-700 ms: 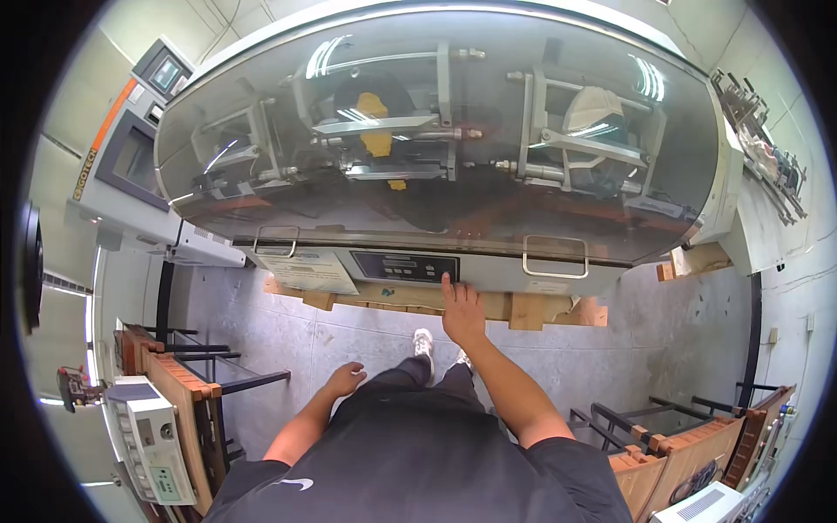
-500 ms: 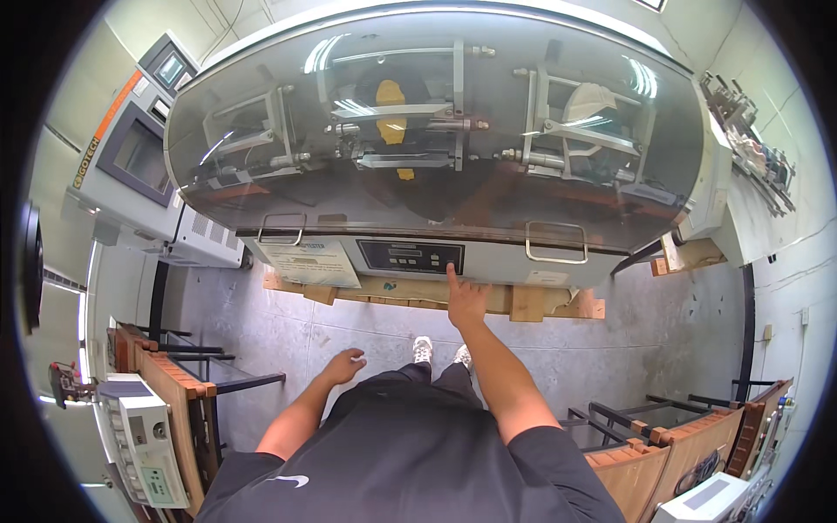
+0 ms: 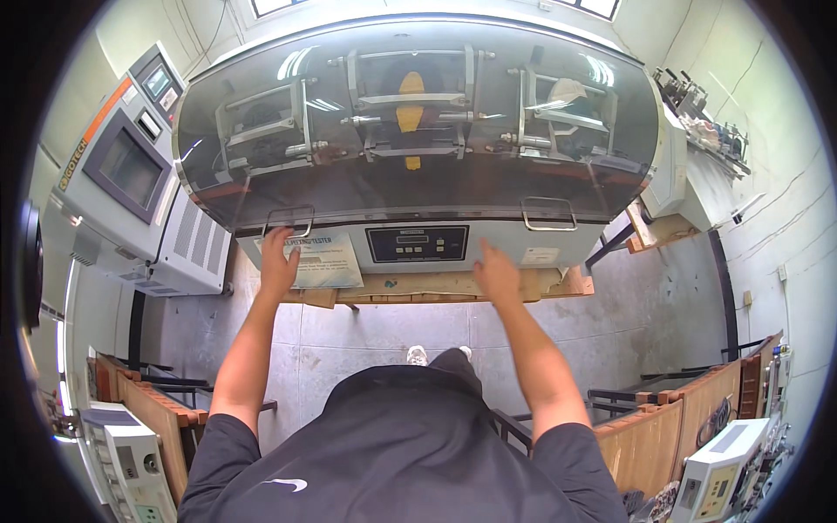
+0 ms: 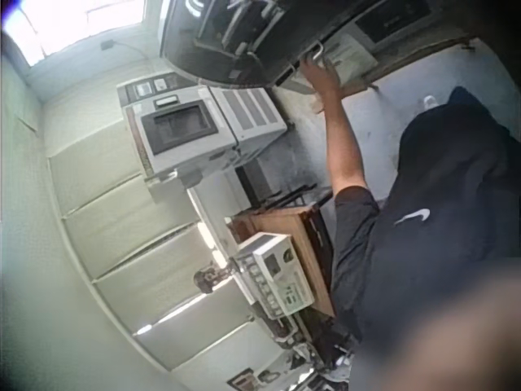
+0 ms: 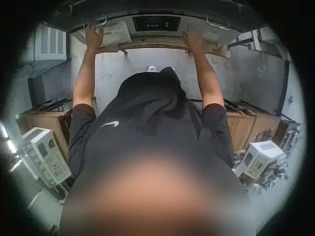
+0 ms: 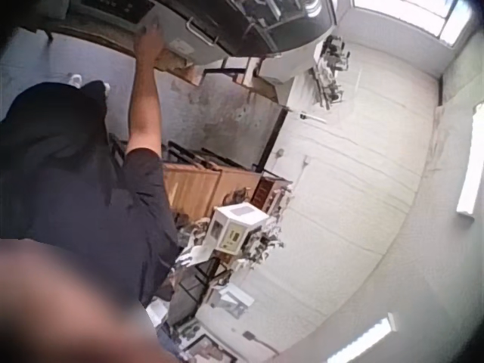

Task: Adjusting internal components of a shoe manufacturing machine using a T-handle tool.

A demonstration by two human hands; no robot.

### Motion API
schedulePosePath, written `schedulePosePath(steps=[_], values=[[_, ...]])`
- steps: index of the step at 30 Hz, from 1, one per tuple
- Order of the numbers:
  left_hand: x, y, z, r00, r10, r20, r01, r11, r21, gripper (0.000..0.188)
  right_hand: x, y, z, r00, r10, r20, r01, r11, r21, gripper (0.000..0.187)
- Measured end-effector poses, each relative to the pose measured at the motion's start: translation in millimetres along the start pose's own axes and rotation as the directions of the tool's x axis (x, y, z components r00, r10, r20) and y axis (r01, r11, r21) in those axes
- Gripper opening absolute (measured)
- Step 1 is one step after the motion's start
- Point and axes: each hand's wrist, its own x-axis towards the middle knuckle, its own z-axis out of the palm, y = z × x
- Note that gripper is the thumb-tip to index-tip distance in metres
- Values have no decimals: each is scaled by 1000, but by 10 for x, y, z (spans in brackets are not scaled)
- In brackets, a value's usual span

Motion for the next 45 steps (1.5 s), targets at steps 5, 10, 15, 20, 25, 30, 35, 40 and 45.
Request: schedulePosePath(steps=[5,10,15,20,25,30,35,40,45], values=[[250,-271,-76,980,-68,184,61,997,44,22,169,279,-784,859,-324,-398,254,942,-219,26],[280,-407,170,905,-110,412,69,991,114,27,357,618,-755,962,-203,-184,154,956,-250,33],[384,-264,257,790,-245,562,31,931,363,48,541,629,-712,995,-104,10,100,922,-374,39],[474,-163,316,776,-347,527,102,893,438,52,606,757,-519,997,-36,-67,8,922,-386,47],[468,-206,399,820,-394,416,158,853,497,52,707,694,-540,999,44,-12,-45,907,-419,47],[564,-240,368,772,-380,510,78,852,518,50,741,669,-544,998,61,-22,-65,893,-445,41],[498,-306,382,778,-377,503,68,845,530,43,744,726,-409,993,62,-102,-105,862,-495,31],[458,-255,359,768,-403,497,83,833,548,37,696,740,-410,987,1,-164,-80,876,-476,31],[456,-255,373,804,-373,464,72,835,546,36,769,746,-509,996,10,-86,-50,876,-479,31]])
